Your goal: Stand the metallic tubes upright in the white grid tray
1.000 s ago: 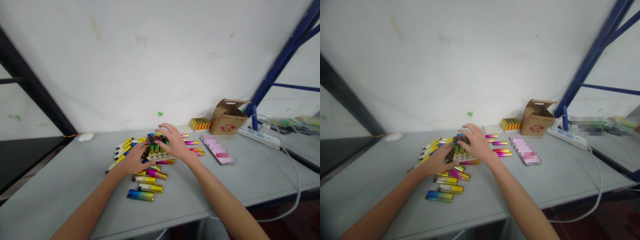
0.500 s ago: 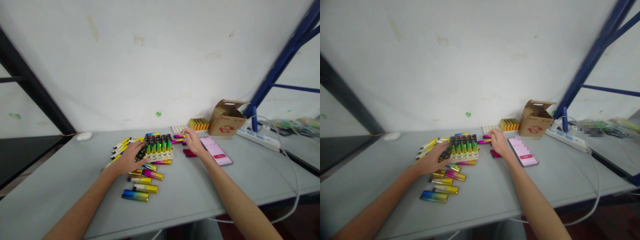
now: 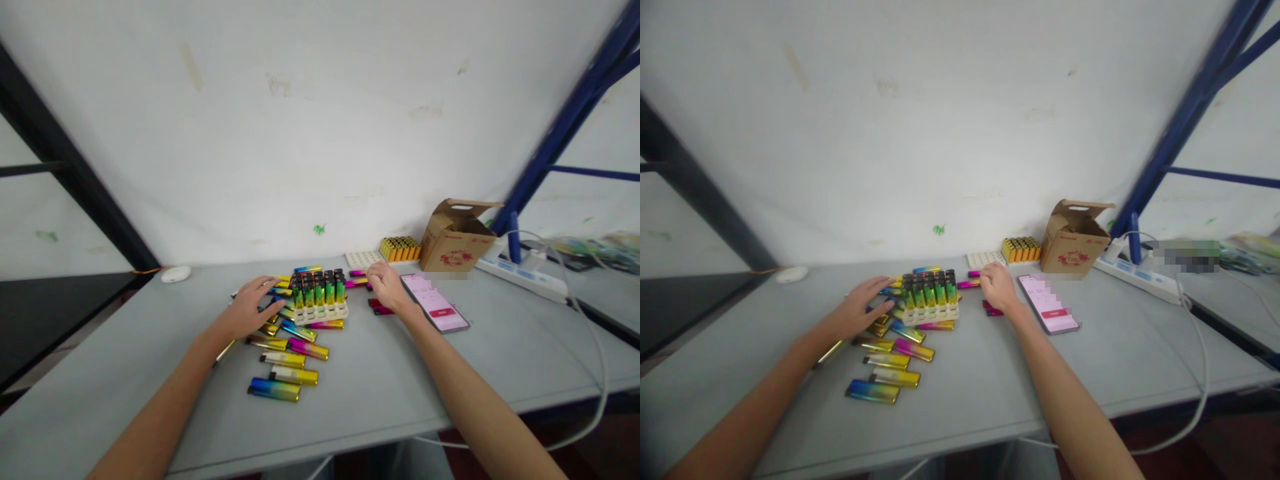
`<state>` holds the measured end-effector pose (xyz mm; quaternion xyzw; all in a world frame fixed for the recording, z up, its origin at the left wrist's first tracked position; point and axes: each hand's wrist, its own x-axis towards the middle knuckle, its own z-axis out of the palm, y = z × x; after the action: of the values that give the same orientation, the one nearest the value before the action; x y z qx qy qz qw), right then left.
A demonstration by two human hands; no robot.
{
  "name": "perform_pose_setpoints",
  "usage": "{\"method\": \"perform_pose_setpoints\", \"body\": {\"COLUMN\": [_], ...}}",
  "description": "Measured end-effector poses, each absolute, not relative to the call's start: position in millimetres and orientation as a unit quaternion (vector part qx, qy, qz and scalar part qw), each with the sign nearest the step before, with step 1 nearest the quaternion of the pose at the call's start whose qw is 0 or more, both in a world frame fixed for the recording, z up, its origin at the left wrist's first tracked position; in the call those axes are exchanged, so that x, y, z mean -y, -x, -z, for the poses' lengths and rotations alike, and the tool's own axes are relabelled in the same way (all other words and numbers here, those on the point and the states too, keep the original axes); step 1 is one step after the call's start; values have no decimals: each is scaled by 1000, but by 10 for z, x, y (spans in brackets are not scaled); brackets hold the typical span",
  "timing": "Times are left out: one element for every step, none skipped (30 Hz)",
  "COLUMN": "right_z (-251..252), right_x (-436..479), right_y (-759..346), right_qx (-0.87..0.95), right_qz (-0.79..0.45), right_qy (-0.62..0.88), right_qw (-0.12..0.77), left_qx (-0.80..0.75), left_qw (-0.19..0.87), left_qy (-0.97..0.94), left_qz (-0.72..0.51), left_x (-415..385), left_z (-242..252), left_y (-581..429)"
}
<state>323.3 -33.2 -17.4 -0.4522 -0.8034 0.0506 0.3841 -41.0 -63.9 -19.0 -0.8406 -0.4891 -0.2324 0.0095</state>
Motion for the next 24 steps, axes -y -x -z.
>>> {"method": "perform_pose_setpoints", "body": {"right_z": [178,179,176,169,158,143,125,107,88,71,57,47,40,35,31,25,17,4,-13,-34,-57,-82,-106,-128], "right_x": [333,336,340,346,353,360,368,375,380,385,389,391,393,396,400,406,416,429,447,469,494,522,551,579], "right_y": [-3231,-3228,-3224,-3219,-3214,-3206,-3197,-3186,-3172,-3157,-3141,-3125,-3109,-3096,-3085,-3076,-3071,-3068,-3066,-3065,-3063,-3059,-3053,-3046], "right_qx": [801,797,793,787,778,766,752,738,723,709,695,681,666,648,628,606,581,550,514,477,441,410,384,365], "right_qz": [-54,-57,-62,-70,-84,-106,-135,-169,-204,-237,-269,-298,-326,-356,-389,-429,-475,-528,-584,-639,-688,-728,-758,-779], "right_qy": [457,461,464,466,468,468,464,458,450,442,434,426,419,411,400,387,371,353,329,300,267,233,202,175], "right_qw": [383,385,390,398,410,427,447,467,483,496,507,516,524,534,542,546,547,543,535,524,511,498,487,479], "left_qx": [495,496,496,493,491,489,488,488,490,494,498,500,501,499,496,492,490,489,489,489,490,491,492,492], "left_qw": [21,30,37,42,45,47,49,49,49,47,45,42,39,37,36,35,36,36,37,36,36,34,33,32], "left_qy": [836,834,834,836,839,840,840,839,837,834,831,829,829,829,831,832,833,833,833,832,832,832,832,832], "left_qz": [237,238,238,235,232,231,233,236,239,243,246,247,248,249,252,254,257,258,258,258,257,255,254,253], "left_x": [610,584,563,549,539,535,534,536,540,545,551,558,564,571,577,581,585,587,587,587,587,587,588,589], "left_z": [211,229,244,255,262,268,271,274,276,278,278,277,274,269,263,257,252,247,243,240,238,236,235,234], "left_y": [437,461,480,493,500,500,496,487,476,462,448,433,420,409,399,391,385,382,380,379,380,380,381,381]}}
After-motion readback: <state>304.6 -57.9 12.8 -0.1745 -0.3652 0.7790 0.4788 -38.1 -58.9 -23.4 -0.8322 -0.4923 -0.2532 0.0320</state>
